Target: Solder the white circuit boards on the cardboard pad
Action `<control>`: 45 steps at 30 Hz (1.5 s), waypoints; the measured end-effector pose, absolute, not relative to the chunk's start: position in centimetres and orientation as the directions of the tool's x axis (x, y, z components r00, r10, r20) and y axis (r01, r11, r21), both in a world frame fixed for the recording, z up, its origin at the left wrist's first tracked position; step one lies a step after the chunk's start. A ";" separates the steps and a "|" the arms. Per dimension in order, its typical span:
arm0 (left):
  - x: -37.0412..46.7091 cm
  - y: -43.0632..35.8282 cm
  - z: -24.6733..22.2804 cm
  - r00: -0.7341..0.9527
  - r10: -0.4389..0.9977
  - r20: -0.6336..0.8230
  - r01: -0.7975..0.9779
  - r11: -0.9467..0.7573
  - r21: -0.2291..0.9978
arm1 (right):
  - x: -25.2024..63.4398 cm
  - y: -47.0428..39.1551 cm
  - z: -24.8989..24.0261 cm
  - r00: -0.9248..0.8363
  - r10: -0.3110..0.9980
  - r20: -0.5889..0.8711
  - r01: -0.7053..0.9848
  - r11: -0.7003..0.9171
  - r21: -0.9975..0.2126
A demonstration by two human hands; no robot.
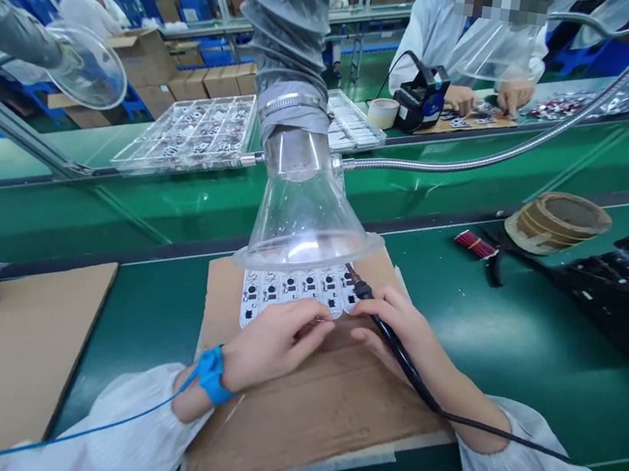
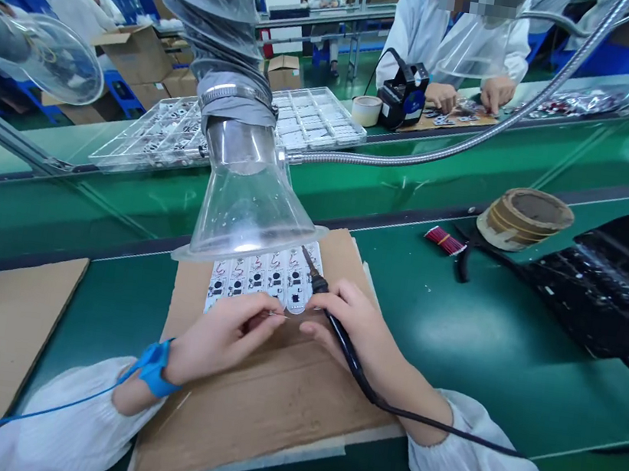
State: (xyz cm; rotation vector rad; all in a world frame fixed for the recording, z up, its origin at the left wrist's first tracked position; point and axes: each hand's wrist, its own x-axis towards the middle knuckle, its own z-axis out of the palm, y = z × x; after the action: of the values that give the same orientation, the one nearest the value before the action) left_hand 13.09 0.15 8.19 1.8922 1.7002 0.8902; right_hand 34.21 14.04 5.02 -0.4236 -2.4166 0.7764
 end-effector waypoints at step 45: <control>5.6 -2.0 4.2 -0.074 0.936 0.343 0.807 -0.146 0.573 | 40.4 16.1 4.0 -0.605 0.726 0.327 0.095 0.474 -0.875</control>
State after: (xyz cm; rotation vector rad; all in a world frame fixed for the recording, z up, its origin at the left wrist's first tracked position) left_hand 5.60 -2.01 4.21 1.9988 1.9182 1.0228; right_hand 40.36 16.08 4.02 -0.6785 -2.0136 1.1357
